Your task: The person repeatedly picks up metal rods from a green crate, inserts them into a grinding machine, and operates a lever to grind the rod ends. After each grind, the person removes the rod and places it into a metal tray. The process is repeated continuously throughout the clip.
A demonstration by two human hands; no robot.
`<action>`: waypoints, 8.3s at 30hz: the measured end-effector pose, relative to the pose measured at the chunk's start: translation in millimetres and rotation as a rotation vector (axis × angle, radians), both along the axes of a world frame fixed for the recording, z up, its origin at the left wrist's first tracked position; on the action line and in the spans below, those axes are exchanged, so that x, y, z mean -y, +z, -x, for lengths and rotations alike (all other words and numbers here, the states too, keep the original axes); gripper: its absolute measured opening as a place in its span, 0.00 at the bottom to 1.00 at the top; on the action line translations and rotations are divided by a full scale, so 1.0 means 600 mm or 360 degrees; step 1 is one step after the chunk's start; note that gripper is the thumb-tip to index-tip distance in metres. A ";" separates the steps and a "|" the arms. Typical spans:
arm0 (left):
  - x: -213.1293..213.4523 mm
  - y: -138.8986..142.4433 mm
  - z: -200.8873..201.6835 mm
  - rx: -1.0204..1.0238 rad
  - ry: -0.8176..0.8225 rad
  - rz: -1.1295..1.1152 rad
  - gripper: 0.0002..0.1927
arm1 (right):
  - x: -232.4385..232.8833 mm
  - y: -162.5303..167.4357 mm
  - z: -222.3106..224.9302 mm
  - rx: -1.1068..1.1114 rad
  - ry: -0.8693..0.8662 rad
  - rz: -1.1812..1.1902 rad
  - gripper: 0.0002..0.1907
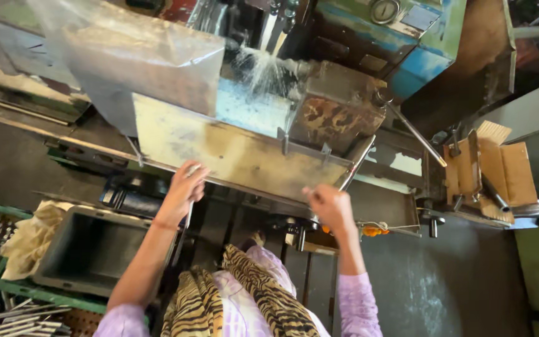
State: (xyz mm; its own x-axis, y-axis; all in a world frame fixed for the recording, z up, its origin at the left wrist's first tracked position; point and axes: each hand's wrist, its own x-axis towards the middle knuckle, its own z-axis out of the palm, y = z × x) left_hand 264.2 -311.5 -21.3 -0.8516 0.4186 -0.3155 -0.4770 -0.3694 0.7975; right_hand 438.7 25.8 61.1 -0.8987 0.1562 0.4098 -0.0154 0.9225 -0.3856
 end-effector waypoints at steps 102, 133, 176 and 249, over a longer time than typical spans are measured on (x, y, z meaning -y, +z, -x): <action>-0.502 -0.007 0.507 0.0311 0.0801 -0.0743 0.29 | -0.602 -0.086 0.026 0.0005 -0.1619 -0.0312 0.28; -0.464 0.142 0.406 -0.0482 0.0837 -0.0660 0.12 | -0.215 -0.248 -0.151 -0.0690 -0.2200 0.2185 0.20; 0.239 -0.043 -0.213 -0.1700 0.1490 0.1737 0.25 | 0.554 -0.156 0.110 0.1120 0.0667 0.2103 0.18; 0.196 -0.105 -0.291 -0.0938 0.0503 0.0424 0.26 | 0.503 -0.148 -0.015 0.0130 0.0520 0.2278 0.12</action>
State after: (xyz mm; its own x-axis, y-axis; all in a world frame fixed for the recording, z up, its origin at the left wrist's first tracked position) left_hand 438.8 -429.0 -84.0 -0.9794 0.0968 0.1770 0.1582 -0.1759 0.9716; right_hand 447.5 -275.8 -27.8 -0.9856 0.1659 0.0314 -0.0773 -0.2782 -0.9574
